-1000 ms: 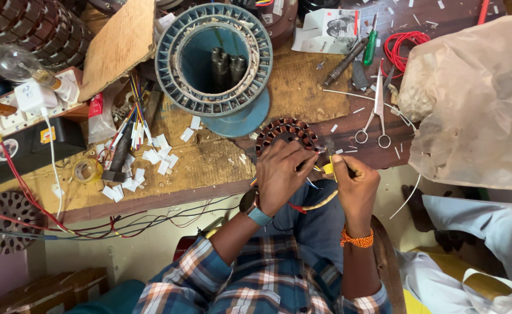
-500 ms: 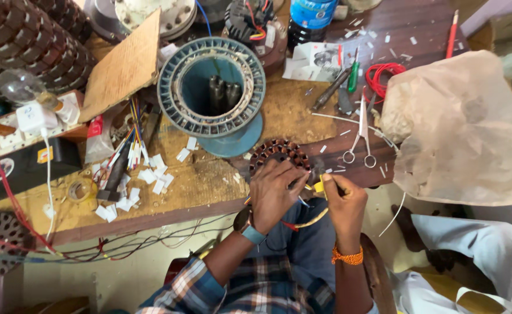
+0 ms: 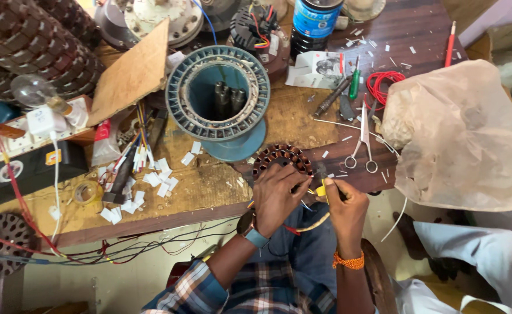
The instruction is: The person works on a circular copper-wound stator, stripping wire insulation with pliers, twisting wires, and using a soldering iron to join connections. They handle multiple colored wires and small white insulating pieces while seated at a cluttered workbench.
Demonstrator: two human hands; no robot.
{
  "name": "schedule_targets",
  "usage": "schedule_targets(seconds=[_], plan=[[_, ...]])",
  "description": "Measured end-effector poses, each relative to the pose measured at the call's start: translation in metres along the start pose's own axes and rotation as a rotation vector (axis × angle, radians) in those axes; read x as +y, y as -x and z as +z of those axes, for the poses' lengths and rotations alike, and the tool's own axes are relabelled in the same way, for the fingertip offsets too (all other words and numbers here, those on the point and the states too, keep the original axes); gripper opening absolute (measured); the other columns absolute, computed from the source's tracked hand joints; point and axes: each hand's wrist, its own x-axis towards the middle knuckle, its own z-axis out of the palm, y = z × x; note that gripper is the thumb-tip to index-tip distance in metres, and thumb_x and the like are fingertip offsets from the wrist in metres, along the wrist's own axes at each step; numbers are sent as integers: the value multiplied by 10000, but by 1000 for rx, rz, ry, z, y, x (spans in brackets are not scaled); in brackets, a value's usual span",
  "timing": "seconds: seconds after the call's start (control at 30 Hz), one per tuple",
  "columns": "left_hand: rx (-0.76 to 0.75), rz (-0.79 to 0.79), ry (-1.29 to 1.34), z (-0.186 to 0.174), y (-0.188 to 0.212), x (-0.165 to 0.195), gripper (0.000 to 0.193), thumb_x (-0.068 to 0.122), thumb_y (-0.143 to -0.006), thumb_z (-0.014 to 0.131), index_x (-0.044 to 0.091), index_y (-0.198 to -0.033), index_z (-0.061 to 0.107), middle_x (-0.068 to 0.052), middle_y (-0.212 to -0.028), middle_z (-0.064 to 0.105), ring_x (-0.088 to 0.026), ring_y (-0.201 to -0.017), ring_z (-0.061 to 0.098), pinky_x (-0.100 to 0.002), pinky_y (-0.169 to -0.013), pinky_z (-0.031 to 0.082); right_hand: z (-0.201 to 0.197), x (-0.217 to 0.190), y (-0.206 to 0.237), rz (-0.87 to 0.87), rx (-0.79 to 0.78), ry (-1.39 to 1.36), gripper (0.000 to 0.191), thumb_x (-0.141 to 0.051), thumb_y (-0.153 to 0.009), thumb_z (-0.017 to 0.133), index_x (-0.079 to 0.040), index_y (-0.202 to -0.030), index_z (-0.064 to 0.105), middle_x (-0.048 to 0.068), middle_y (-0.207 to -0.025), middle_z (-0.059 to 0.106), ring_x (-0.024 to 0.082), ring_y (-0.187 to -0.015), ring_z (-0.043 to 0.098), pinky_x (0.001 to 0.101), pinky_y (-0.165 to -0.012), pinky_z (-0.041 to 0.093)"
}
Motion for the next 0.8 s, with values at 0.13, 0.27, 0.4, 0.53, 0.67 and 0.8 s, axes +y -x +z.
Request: schedule_targets(seconds=[0.13, 0.27, 0.4, 0.53, 0.67, 0.8], plan=[[-19, -30, -6, 0, 0, 0, 103, 237, -841, 802, 141, -833, 769, 16, -788, 636, -217, -781, 598, -391, -693, 466, 1, -1, 0, -7, -10, 18, 271, -202, -961, 685, 59, -955, 759, 75, -679, 749, 95, -619, 717, 223, -535, 479], [-30, -19, 2, -1, 1, -1, 97, 246, -846, 792, 153, -832, 766, 12, -787, 625, -223, -800, 603, -393, -716, 470, 1, 0, 1, -17, -5, 13, 263, -189, -966, 691, 65, -949, 758, 88, -682, 740, 110, -627, 712, 232, -537, 477], [-37, -12, 11, -2, -1, 0, 83, 238, -841, 779, 156, -841, 768, 12, -801, 631, -232, -816, 606, -398, -725, 475, 1, 4, -1, -44, -11, -19, 258, -184, -972, 684, 63, -935, 750, 67, -709, 739, 98, -650, 732, 219, -573, 523], [-31, -17, 7, -3, -2, 1, 91, 234, -849, 778, 145, -835, 763, 11, -816, 640, -236, -813, 604, -401, -725, 482, 1, 6, -1, -34, 1, -9, 262, -180, -984, 689, 75, -958, 746, 67, -709, 724, 103, -649, 687, 236, -568, 496], [-27, -12, 9, -3, -2, 1, 102, 233, -861, 782, 137, -836, 758, 10, -817, 640, -234, -809, 600, -401, -724, 480, 1, 5, 0, -44, -11, -76, 257, -177, -982, 680, 73, -948, 733, 65, -734, 736, 100, -661, 722, 224, -598, 544], [-36, -22, -6, -3, -1, 1, 98, 232, -853, 789, 138, -838, 767, 6, -792, 627, -232, -784, 589, -399, -710, 473, 1, 2, 0, -41, -2, -22, 253, -172, -984, 680, 70, -943, 742, 86, -723, 750, 105, -651, 719, 229, -590, 522]])
